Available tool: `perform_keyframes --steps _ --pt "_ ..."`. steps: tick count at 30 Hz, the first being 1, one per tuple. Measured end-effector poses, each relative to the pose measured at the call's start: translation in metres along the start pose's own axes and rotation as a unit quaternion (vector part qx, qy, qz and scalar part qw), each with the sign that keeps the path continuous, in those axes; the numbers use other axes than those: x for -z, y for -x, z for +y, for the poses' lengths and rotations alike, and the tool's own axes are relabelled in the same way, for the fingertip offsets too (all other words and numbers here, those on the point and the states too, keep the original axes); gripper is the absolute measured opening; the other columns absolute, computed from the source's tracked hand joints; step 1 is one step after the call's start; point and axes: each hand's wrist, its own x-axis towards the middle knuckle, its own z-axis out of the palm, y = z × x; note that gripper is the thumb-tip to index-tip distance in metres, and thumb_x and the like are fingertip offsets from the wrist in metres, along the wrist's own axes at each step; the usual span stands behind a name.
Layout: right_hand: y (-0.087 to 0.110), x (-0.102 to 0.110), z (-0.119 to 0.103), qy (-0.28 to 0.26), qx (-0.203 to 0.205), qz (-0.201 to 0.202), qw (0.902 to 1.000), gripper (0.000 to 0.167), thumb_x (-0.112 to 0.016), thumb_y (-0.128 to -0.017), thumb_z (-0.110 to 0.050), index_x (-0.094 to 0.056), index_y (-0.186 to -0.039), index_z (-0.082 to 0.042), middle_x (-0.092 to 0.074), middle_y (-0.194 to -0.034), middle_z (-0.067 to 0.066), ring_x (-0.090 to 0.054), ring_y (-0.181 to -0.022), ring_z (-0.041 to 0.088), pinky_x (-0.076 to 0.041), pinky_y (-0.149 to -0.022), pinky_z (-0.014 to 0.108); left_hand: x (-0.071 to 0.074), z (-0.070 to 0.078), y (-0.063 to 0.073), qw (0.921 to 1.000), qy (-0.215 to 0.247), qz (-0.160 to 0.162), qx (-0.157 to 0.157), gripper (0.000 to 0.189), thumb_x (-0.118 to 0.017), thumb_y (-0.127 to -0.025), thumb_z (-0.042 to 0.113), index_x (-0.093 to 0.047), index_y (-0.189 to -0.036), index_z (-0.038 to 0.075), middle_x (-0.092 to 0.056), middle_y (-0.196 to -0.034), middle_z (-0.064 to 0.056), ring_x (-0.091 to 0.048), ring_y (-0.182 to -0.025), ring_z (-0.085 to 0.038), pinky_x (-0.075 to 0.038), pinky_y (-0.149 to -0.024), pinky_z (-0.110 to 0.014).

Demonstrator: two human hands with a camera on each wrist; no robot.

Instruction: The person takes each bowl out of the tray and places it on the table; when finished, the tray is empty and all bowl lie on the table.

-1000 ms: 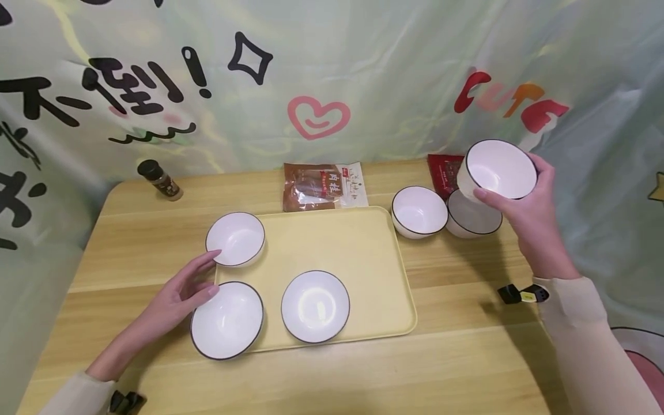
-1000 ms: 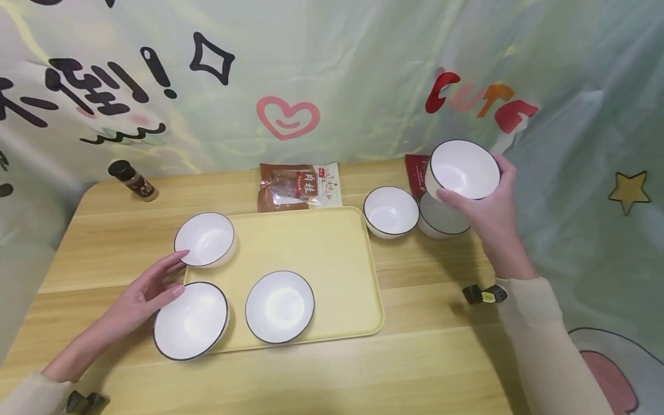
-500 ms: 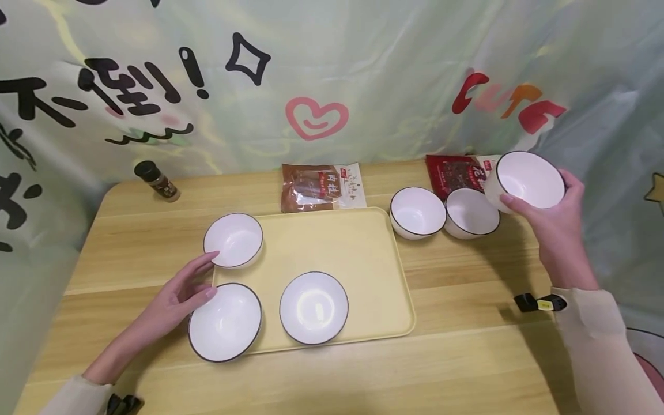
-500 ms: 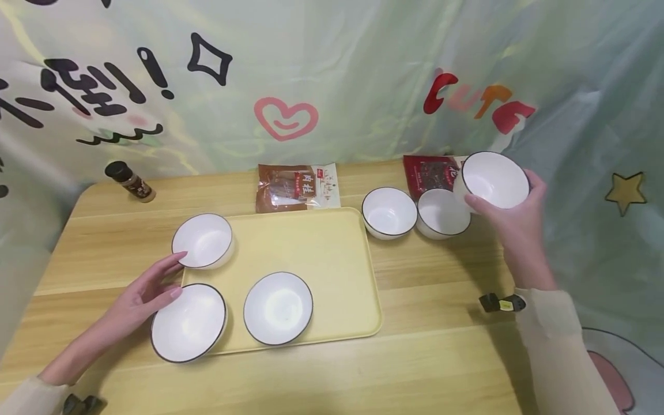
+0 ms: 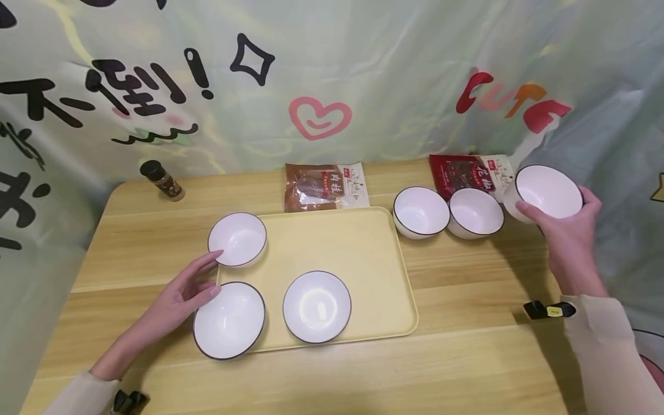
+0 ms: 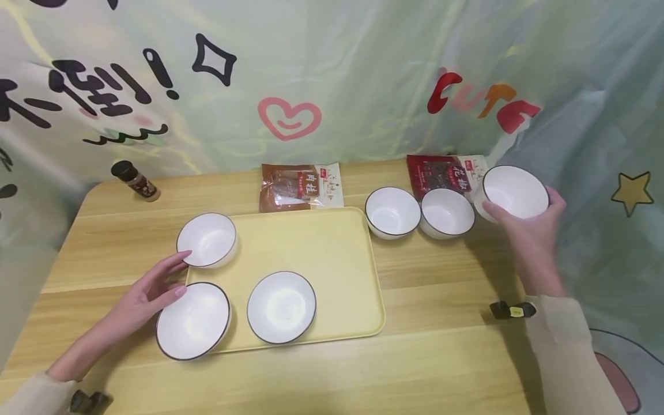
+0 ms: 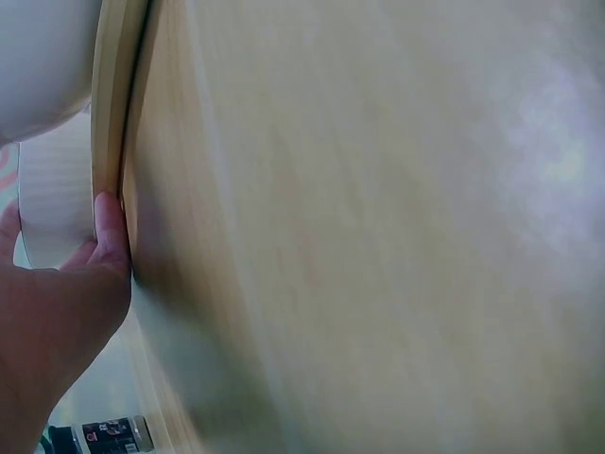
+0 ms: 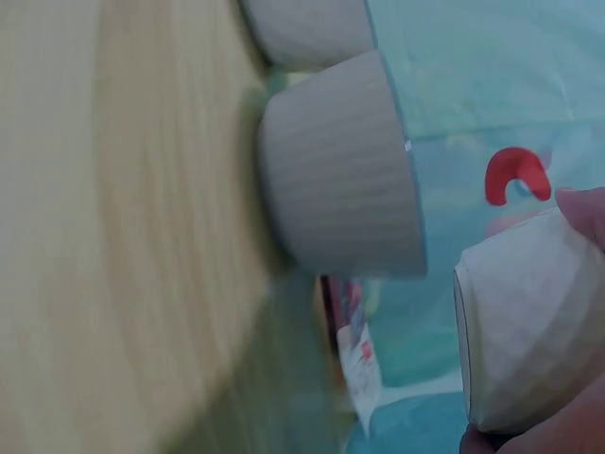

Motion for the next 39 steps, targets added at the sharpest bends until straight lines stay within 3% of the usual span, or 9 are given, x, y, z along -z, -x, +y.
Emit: perform_keyframes --steps 11,24,30,39 --pt "-0.008 0.017 0.022 0.088 -0.019 0.002 0.9959 0.113 -0.092 -0.091 -0.021 -0.012 -0.17 -0.028 -0.023 -0.166 -0.012 -0.025 -0.151 0.01 -0.022 -0.119 0.016 -0.001 0.002 -0.001 1.0 0.004 0.001 -0.003 0.069 -0.066 -0.111 0.014 -0.034 -0.172 0.022 -0.034 -0.172 -0.021 -0.047 -0.143 -0.047 -0.047 -0.102 -0.014" --pt "-0.015 0.029 0.051 0.156 -0.01 -0.024 0.9874 0.112 -0.088 -0.095 -0.026 -0.008 -0.173 -0.018 -0.022 -0.168 0.0 -0.029 -0.148 0.015 -0.025 -0.119 0.018 -0.001 0.002 0.001 1.0 0.003 -0.002 0.004 0.069 -0.066 -0.112 0.016 -0.034 -0.173 0.023 -0.034 -0.172 -0.022 -0.056 -0.134 -0.044 -0.051 -0.1 -0.018" --pt "-0.017 0.03 0.056 0.16 -0.003 -0.039 0.9864 0.114 -0.088 -0.095 -0.026 -0.006 -0.173 -0.015 -0.02 -0.169 0.007 -0.029 -0.148 0.018 -0.025 -0.119 0.018 -0.001 0.002 0.0 1.0 0.002 0.0 0.0 0.069 -0.066 -0.112 0.014 -0.034 -0.172 0.023 -0.035 -0.171 -0.023 -0.06 -0.131 -0.038 -0.053 -0.099 -0.02" --pt "-0.021 0.026 0.06 0.123 -0.005 -0.06 0.9906 0.115 -0.09 -0.093 -0.019 -0.006 -0.171 -0.013 -0.025 -0.164 -0.001 -0.03 -0.147 0.02 -0.028 -0.113 0.012 -0.001 0.002 0.001 1.0 0.008 0.0 0.005 0.069 -0.066 -0.112 0.016 -0.034 -0.172 0.023 -0.034 -0.171 -0.023 -0.056 -0.135 -0.047 -0.051 -0.1 -0.018"
